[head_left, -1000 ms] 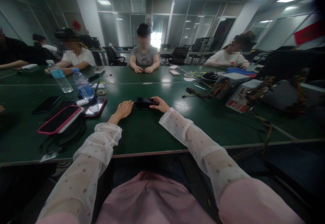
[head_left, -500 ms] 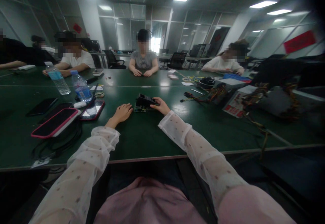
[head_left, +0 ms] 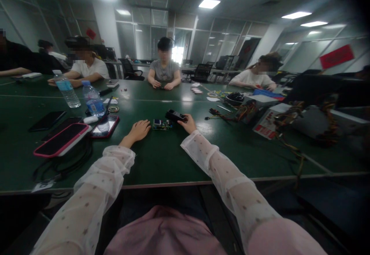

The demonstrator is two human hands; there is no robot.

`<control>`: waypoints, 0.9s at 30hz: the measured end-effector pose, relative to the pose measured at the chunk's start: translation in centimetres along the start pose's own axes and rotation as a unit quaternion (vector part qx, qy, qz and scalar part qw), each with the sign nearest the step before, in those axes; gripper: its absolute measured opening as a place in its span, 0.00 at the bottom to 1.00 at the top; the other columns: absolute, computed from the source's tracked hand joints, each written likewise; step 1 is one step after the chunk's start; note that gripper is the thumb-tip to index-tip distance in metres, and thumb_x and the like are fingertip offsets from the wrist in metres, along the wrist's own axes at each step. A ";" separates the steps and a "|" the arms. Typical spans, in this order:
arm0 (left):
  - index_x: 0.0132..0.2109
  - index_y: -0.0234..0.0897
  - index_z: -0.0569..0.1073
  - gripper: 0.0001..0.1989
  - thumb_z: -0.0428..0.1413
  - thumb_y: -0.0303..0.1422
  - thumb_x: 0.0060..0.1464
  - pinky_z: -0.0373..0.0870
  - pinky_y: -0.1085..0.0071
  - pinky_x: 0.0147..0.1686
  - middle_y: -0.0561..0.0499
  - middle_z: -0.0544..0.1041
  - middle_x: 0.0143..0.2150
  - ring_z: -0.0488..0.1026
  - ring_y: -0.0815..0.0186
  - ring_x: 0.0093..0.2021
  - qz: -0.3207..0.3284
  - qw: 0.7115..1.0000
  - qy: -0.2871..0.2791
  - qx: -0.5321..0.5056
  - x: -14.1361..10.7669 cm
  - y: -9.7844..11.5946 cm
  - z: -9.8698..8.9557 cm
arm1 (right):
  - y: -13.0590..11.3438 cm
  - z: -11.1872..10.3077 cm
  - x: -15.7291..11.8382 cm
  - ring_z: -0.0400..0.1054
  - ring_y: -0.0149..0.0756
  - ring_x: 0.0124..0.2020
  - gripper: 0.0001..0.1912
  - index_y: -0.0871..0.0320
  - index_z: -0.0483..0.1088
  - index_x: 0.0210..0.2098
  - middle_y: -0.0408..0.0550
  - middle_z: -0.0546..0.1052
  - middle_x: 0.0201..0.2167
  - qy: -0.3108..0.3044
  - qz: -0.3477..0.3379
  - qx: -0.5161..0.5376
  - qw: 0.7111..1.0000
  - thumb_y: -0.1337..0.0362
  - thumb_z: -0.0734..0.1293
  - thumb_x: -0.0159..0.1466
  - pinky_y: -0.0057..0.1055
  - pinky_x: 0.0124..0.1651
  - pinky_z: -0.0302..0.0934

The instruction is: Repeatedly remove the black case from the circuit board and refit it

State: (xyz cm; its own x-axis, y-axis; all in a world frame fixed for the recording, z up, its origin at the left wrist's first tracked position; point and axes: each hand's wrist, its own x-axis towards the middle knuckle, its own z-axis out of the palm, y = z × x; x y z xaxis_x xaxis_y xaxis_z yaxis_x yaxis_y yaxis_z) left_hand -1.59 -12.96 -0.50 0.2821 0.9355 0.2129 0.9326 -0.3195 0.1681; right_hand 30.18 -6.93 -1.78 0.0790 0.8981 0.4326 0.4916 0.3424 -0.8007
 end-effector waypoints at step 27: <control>0.66 0.43 0.62 0.25 0.37 0.42 0.68 0.53 0.52 0.64 0.48 0.59 0.70 0.55 0.55 0.68 0.002 1.000 0.008 0.019 0.1 0.0 0.3 | -4.9 0.3 -1.4 0.70 0.47 0.47 0.37 0.55 0.64 0.53 0.52 0.74 0.44 -0.164 -0.077 0.143 0.973 0.47 0.75 0.48 0.45 0.51 0.65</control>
State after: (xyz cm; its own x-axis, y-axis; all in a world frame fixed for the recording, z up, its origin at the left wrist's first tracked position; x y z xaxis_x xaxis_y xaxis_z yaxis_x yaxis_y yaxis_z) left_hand -1.54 -12.86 -0.76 0.2829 0.9314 0.2290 0.9394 -0.3173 0.1297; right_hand 27.43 -9.79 1.45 -0.2807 0.8541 0.4378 0.2111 0.5000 -0.8399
